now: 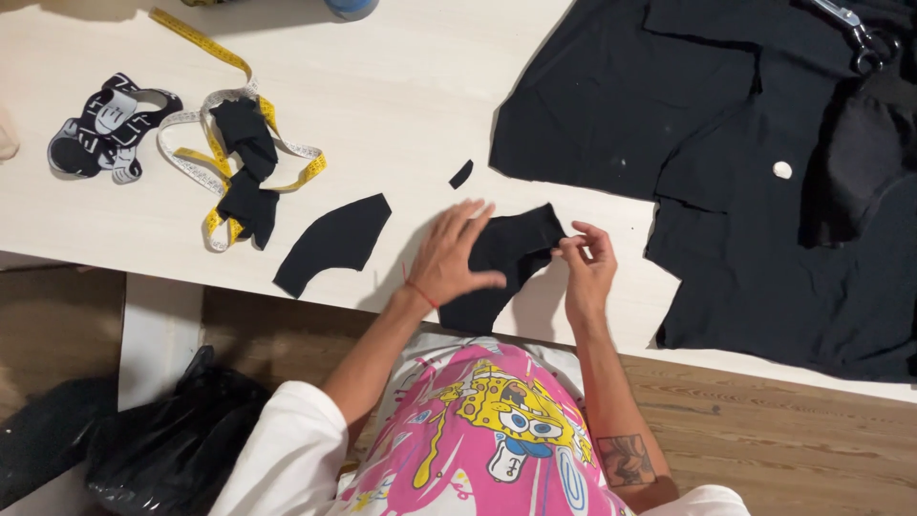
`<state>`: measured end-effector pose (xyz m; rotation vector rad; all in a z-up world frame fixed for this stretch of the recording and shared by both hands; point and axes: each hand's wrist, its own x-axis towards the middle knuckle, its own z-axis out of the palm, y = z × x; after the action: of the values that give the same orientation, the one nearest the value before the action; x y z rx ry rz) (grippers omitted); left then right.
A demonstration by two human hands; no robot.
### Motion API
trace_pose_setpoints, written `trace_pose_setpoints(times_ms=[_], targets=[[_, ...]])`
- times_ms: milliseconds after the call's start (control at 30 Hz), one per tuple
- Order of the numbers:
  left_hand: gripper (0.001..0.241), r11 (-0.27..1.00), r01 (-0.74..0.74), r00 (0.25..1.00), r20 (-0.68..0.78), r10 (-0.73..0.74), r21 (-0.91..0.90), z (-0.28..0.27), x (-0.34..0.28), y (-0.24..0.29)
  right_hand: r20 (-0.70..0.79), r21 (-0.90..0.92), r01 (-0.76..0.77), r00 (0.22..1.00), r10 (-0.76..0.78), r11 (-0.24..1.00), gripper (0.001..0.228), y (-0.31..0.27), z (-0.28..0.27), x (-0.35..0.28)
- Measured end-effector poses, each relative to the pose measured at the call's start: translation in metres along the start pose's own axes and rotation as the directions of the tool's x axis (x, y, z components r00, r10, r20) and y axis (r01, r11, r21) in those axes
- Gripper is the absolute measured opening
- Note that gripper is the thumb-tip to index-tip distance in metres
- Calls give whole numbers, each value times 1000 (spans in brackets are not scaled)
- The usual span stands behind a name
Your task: The person uses scissors to cut a piece of black fabric laid out on a white table. They trim the edges of the fabric, fold the cut pieces, and arrange them on the table alongside other fabric scraps and a measuring tape.
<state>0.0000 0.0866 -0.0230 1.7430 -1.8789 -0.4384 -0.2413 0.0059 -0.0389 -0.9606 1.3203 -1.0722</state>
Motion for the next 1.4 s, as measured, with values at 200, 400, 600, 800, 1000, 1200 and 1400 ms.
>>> trace_pose_setpoints(times_ms=[200, 400, 600, 800, 1000, 1200, 1400], targets=[[124, 992, -16, 999, 47, 10, 121, 7, -50, 10, -186, 97, 4, 982, 14, 995, 34, 39, -44, 27], [131, 986, -20, 993, 116, 0, 168, -15, -52, -23, -278, -23, -62, 959, 53, 998, 22, -13, -59, -7], [132, 966, -100, 973, 224, 45, 238, -28, -43, -56, -352, -196, -74, 936, 0, 978, 22, 5, -96, -17], [123, 963, -158, 981, 150, 127, 219, -36, -28, -58, -442, -389, -35, 884, -154, 920, 30, -7, -115, -34], [40, 987, -135, 987, -78, 142, 89, 41, -18, -34, -176, -574, 288, 871, -459, 766, 21, 30, -115, -11], [15, 990, -135, 970, -207, 124, -39, 72, 8, -21, 374, -486, 480, 870, -322, 730, 16, -35, 5, -37], [9, 977, -202, 938, -272, 214, 71, 63, 3, -17, 595, -757, 614, 789, -152, 225, 25, -37, 29, -60]])
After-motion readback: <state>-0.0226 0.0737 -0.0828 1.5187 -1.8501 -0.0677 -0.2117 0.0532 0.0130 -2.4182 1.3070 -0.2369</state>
